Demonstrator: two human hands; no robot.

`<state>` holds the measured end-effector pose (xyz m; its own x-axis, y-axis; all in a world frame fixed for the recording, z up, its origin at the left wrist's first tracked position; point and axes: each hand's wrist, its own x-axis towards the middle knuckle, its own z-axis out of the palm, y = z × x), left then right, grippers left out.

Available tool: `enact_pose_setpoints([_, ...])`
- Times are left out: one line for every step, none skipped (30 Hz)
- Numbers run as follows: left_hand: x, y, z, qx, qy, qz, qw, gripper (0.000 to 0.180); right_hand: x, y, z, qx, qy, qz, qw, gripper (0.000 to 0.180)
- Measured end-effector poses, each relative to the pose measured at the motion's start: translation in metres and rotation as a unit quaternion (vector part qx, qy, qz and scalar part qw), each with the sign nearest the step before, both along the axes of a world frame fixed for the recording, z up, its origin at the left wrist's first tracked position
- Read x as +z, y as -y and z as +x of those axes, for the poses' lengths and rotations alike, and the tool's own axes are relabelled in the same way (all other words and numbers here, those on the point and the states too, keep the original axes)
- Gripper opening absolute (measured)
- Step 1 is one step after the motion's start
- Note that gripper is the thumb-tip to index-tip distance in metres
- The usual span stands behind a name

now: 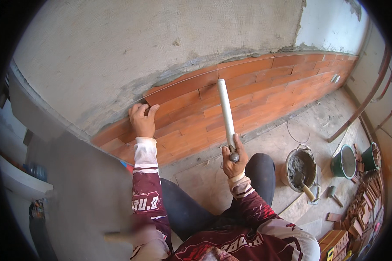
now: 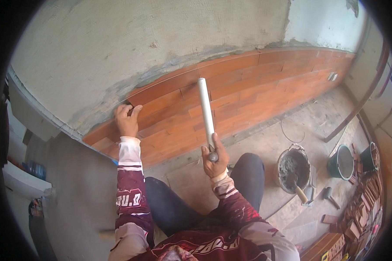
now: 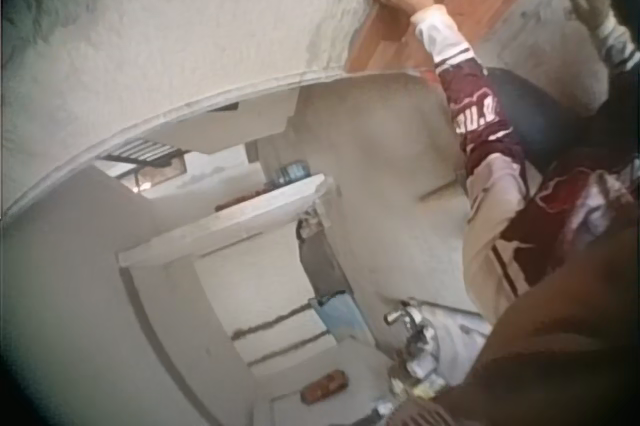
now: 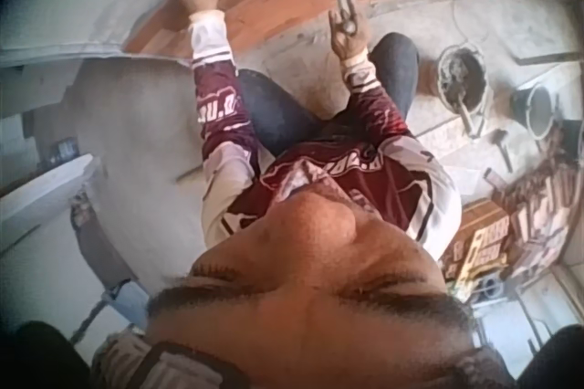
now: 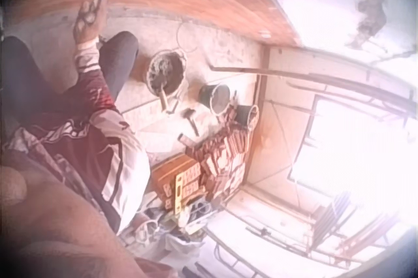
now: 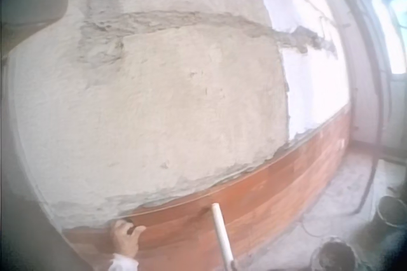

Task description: The person applies mortar to rectangular terracotta tiles using a trowel and places them onto a curved wall section. They use a white cylindrical tool to tap the tiles into position and ensure they are flush with the existing surface.

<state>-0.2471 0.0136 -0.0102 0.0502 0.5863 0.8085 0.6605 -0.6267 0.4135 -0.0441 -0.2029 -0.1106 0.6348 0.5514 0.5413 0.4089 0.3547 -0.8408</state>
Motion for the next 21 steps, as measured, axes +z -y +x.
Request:
enact_pose_setpoints([0.000,0.000,0.001,-0.003,-0.001,-0.004,1.000,0.027,0.000,0.000,0.000,-0.001,0.008,0.002,1.000,0.054])
enact_pose_setpoints([0.000,0.001,0.002,-0.006,-0.002,-0.007,1.000,0.027,-0.001,0.001,0.001,-0.003,-0.003,0.005,1.000,0.054])
enact_pose_setpoints([-0.001,0.001,0.004,-0.009,-0.003,-0.011,1.000,0.027,-0.004,0.004,0.004,-0.007,-0.008,0.001,1.000,0.054])
enact_pose_setpoints([-0.001,0.000,0.009,-0.014,0.000,-0.009,1.000,0.026,-0.008,0.010,0.011,-0.014,-0.011,-0.002,1.000,0.054])
enact_pose_setpoints([-0.001,0.001,0.007,-0.012,-0.002,-0.008,1.000,0.026,-0.012,0.016,0.013,-0.015,-0.018,-0.005,1.000,0.054])
enact_pose_setpoints([-0.001,0.002,0.005,-0.010,-0.003,-0.007,1.000,0.026,-0.016,0.026,0.021,-0.024,0.005,-0.003,1.000,0.051])
enact_pose_setpoints([0.000,0.002,0.002,-0.017,-0.002,-0.002,1.000,0.025,-0.018,0.035,0.032,-0.063,0.065,0.019,0.996,0.049])
enact_pose_setpoints([-0.002,0.001,0.000,-0.024,0.001,0.002,1.000,0.024,-0.025,0.049,0.046,-0.067,0.086,-0.004,0.994,0.050])
enact_pose_setpoints([-0.003,0.000,-0.001,-0.031,0.005,0.007,0.999,0.023,-0.034,0.068,0.064,-0.072,0.107,-0.027,0.991,0.052])
enact_pose_setpoints([-0.002,0.000,-0.004,-0.030,0.006,0.015,0.999,0.022,-0.053,0.085,0.084,-0.075,0.126,-0.044,0.988,0.053])
enact_pose_setpoints([-0.003,-0.002,-0.005,-0.032,0.008,0.021,0.999,0.021,-0.064,0.106,0.103,-0.080,0.164,-0.078,0.980,0.054])
enact_pose_setpoints([-0.007,-0.001,-0.013,-0.026,0.004,0.025,0.999,0.020,-0.041,0.116,0.106,-0.081,0.268,-0.077,0.957,0.052])
enact_pose_setpoints([-0.009,-0.001,-0.006,-0.031,0.010,0.018,0.999,0.020,-0.049,0.140,0.126,-0.084,0.333,-0.111,0.933,0.050])
enact_pose_setpoints([-0.006,0.000,-0.007,-0.029,0.009,0.014,0.999,0.019,-0.065,0.164,0.139,-0.074,0.357,-0.167,0.916,0.050])
enact_pose_setpoints([-0.003,0.001,-0.007,-0.028,0.008,0.011,1.000,0.018,-0.081,0.190,0.149,-0.056,0.390,-0.226,0.891,0.052])
enact_pose_setpoints([-0.002,0.000,-0.005,-0.024,0.005,0.013,1.000,0.018,-0.094,0.210,0.154,-0.060,0.424,-0.245,0.870,0.054])
enact_pose_setpoints([-0.002,0.000,-0.004,-0.023,0.001,0.015,1.000,0.018,-0.111,0.234,0.157,-0.051,0.430,-0.287,0.854,0.054])
enact_pose_setpoints([0.000,-0.001,-0.004,-0.022,-0.003,0.018,1.000,0.017,-0.128,0.257,0.158,-0.043,0.434,-0.329,0.838,0.054])
enact_pose_setpoints([0.000,-0.001,-0.001,-0.014,-0.008,0.013,1.000,0.017,-0.146,0.282,0.158,-0.039,0.435,-0.376,0.817,0.054])
enact_pose_setpoints([0.002,0.001,0.003,-0.012,-0.013,0.008,1.000,0.017,-0.165,0.304,0.156,-0.033,0.428,-0.400,0.810,0.054])
enact_pose_setpoints([0.001,0.001,0.008,-0.014,-0.017,0.000,1.000,0.017,-0.183,0.323,0.154,-0.031,0.418,-0.427,0.801,0.054])
